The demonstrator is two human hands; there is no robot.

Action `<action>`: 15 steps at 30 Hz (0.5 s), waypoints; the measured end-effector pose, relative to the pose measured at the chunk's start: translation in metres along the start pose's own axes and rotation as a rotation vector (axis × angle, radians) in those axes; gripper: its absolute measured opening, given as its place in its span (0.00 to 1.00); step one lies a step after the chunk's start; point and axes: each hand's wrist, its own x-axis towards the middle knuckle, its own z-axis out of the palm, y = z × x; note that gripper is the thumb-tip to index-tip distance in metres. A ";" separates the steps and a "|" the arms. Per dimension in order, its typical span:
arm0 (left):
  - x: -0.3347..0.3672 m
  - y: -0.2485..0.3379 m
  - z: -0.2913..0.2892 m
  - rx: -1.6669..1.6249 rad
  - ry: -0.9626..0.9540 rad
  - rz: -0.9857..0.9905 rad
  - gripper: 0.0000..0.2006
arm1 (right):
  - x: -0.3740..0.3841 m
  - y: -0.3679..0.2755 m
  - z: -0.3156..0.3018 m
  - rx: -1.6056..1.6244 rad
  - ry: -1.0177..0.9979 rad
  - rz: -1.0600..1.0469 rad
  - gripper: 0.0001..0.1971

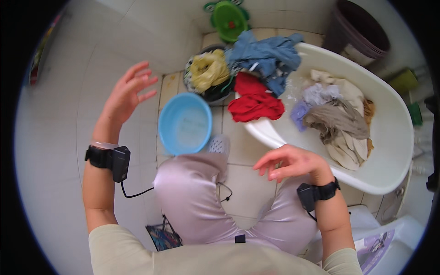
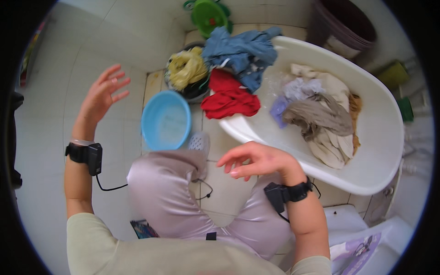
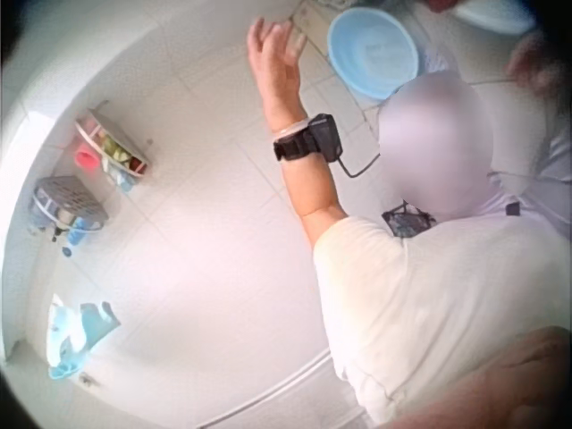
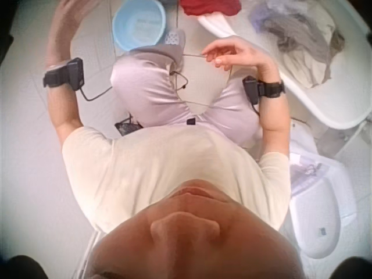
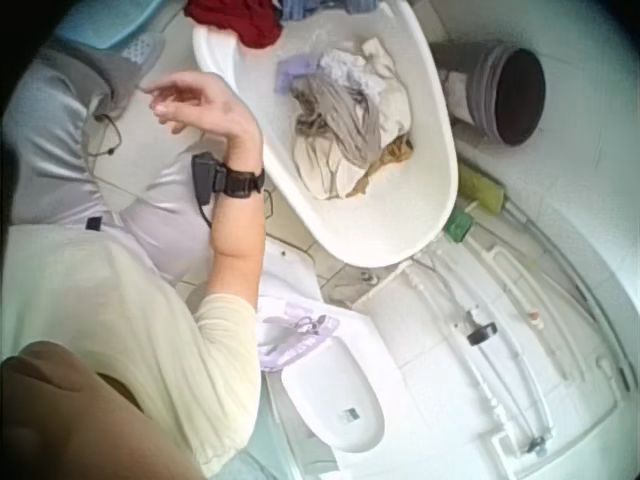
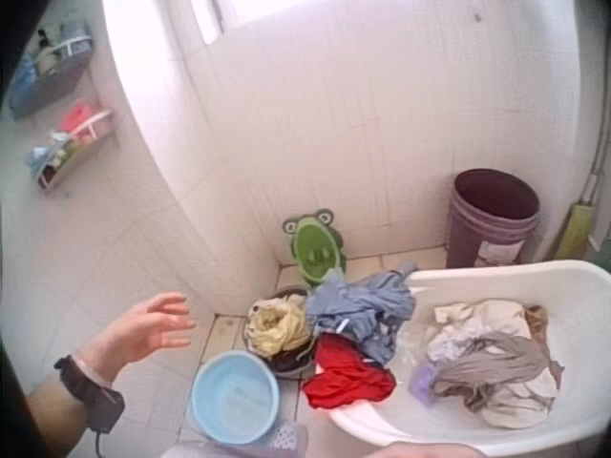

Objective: The person sits on the floor and hand-washes various garments in a white basin. They pick up items from a blue bowl, submerge them in the basin, agitate them by hand, and wring them out before placing them back into the bowl.

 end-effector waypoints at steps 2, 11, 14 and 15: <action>-0.023 -0.080 -0.059 -0.042 0.157 -0.209 0.30 | -0.001 -0.004 -0.002 0.042 0.048 0.002 0.19; -0.102 -0.426 -0.072 -0.575 0.592 -0.832 0.20 | -0.004 0.005 -0.003 0.142 0.287 0.020 0.28; -0.081 -0.457 -0.041 -0.856 0.416 -0.752 0.25 | -0.006 0.005 -0.005 0.182 0.295 0.045 0.26; -0.074 -0.460 -0.031 -0.791 0.466 -0.830 0.25 | -0.007 0.006 -0.006 0.176 0.299 0.054 0.26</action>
